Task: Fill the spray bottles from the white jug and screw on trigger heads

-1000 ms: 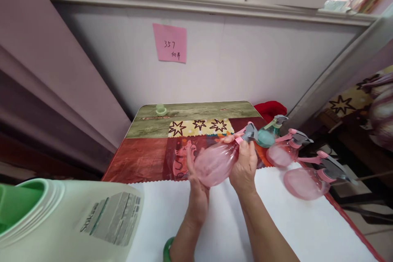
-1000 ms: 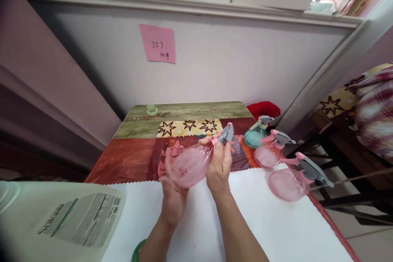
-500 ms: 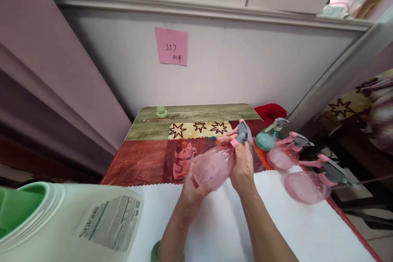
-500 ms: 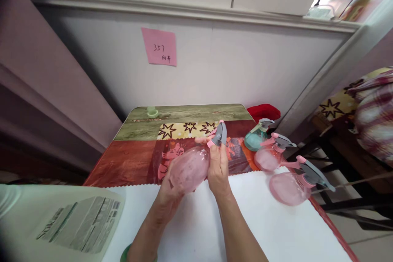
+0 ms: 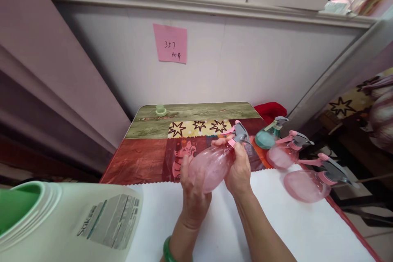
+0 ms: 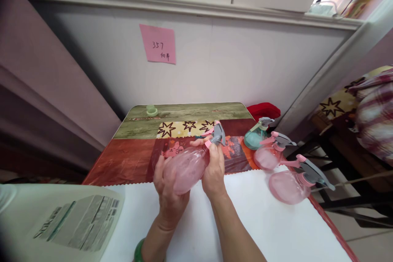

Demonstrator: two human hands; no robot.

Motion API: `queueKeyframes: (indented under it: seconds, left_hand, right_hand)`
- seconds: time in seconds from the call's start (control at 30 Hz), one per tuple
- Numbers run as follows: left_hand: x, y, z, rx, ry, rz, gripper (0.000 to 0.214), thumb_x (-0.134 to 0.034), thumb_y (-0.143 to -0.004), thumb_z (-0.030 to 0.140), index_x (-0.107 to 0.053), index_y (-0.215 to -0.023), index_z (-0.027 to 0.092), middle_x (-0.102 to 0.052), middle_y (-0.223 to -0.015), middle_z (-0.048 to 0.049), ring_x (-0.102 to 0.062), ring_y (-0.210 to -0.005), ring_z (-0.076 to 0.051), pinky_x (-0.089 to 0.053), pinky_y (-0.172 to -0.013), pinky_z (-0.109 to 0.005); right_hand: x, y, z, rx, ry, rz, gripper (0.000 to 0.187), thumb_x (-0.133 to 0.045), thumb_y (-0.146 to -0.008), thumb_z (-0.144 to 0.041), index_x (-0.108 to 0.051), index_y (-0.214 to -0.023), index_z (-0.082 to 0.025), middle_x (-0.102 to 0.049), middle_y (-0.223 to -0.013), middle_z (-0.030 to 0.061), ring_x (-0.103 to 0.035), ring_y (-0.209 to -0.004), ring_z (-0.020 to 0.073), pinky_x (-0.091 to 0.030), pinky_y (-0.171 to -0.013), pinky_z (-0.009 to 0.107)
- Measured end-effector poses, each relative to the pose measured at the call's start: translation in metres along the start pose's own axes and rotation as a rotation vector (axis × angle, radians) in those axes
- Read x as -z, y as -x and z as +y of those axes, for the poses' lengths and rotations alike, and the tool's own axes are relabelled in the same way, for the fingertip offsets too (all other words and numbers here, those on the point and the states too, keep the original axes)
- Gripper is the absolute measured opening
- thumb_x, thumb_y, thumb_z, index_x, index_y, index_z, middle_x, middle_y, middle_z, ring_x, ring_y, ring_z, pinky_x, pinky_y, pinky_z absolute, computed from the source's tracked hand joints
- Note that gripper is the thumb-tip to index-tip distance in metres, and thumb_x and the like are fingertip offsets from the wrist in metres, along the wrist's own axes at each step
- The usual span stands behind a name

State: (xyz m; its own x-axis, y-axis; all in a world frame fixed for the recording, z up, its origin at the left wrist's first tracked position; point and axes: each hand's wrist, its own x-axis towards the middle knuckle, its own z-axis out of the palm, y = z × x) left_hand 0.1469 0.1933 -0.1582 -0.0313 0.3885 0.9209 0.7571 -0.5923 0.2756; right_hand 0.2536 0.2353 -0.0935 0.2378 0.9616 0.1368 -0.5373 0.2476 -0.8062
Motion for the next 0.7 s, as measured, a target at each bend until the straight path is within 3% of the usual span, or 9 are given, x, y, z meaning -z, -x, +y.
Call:
queueKeyframes:
  seconds: [0.23,0.33,0.4,0.5,0.57,0.63,0.7]
  left_hand:
    - [-0.005,0.005,0.0,0.018,0.021,0.024,0.093,-0.072,-0.079,0.0,-0.03,-0.159,0.023,-0.029,-0.166,-0.0196,-0.042,-0.146,-0.036,-0.046,-0.111,-0.055]
    - [-0.003,0.002,-0.001,0.04,0.116,0.001,0.1,-0.076,-0.077,0.003,-0.026,-0.16,0.027,-0.028,-0.167,-0.0183,-0.039,-0.148,-0.036,-0.044,-0.113,-0.056]
    - [-0.001,-0.004,0.002,0.159,0.272,-0.058,0.111,-0.084,-0.073,0.012,-0.019,-0.162,0.03,-0.027,-0.167,-0.0192,-0.035,-0.15,-0.038,-0.038,-0.116,-0.06]
    - [0.005,-0.016,0.01,0.598,0.701,-0.118,0.113,-0.087,-0.071,0.047,-0.021,-0.161,0.03,-0.029,-0.166,-0.0193,-0.036,-0.149,-0.039,-0.039,-0.115,-0.058]
    - [0.008,-0.022,0.013,1.034,1.091,-0.181,0.09,-0.066,-0.08,0.071,-0.04,-0.153,0.026,-0.049,-0.153,-0.0196,-0.055,-0.135,-0.037,-0.055,-0.098,-0.049]
    - [0.01,-0.025,0.012,1.414,1.433,-0.347,0.089,-0.04,-0.084,0.085,-0.06,-0.136,0.016,-0.072,-0.117,-0.0208,-0.074,-0.097,-0.031,-0.06,-0.064,-0.035]
    - [0.01,-0.023,0.008,1.602,1.627,-0.475,0.093,-0.034,-0.082,0.089,-0.068,-0.12,0.01,-0.073,-0.078,-0.0144,-0.067,-0.057,-0.02,-0.044,-0.04,-0.024]
  right_hand:
    - [-0.001,0.002,-0.002,-0.017,0.01,0.007,0.026,-0.058,-0.096,-0.048,-0.061,-0.102,-0.022,-0.075,-0.092,0.0031,-0.072,-0.093,0.0219,-0.053,-0.089,0.04]
    - [0.0,0.003,-0.001,0.077,0.04,0.036,0.023,-0.057,-0.097,-0.046,-0.06,-0.1,-0.023,-0.073,-0.089,0.0016,-0.071,-0.09,0.0204,-0.053,-0.087,0.039]
    - [0.002,0.002,-0.002,0.168,0.077,0.055,0.02,-0.056,-0.098,-0.043,-0.059,-0.1,-0.024,-0.072,-0.088,0.0005,-0.07,-0.09,0.0194,-0.053,-0.09,0.039]
    - [0.006,0.002,-0.003,0.259,0.146,0.027,0.017,-0.053,-0.1,-0.04,-0.059,-0.103,-0.024,-0.071,-0.091,0.0011,-0.069,-0.092,0.0192,-0.051,-0.093,0.041]
    - [0.01,0.002,-0.005,0.317,0.181,-0.025,0.016,-0.052,-0.1,-0.039,-0.059,-0.104,-0.025,-0.071,-0.094,0.002,-0.069,-0.093,0.0198,-0.051,-0.093,0.041]
    - [0.012,0.003,-0.006,0.36,0.204,-0.1,0.014,-0.053,-0.1,-0.037,-0.059,-0.106,-0.026,-0.071,-0.095,0.0023,-0.069,-0.095,0.0206,-0.052,-0.092,0.042]
    - [0.013,0.005,-0.006,0.376,0.224,-0.181,0.013,-0.054,-0.101,-0.036,-0.059,-0.109,-0.026,-0.071,-0.097,0.0028,-0.069,-0.097,0.0214,-0.053,-0.091,0.042]
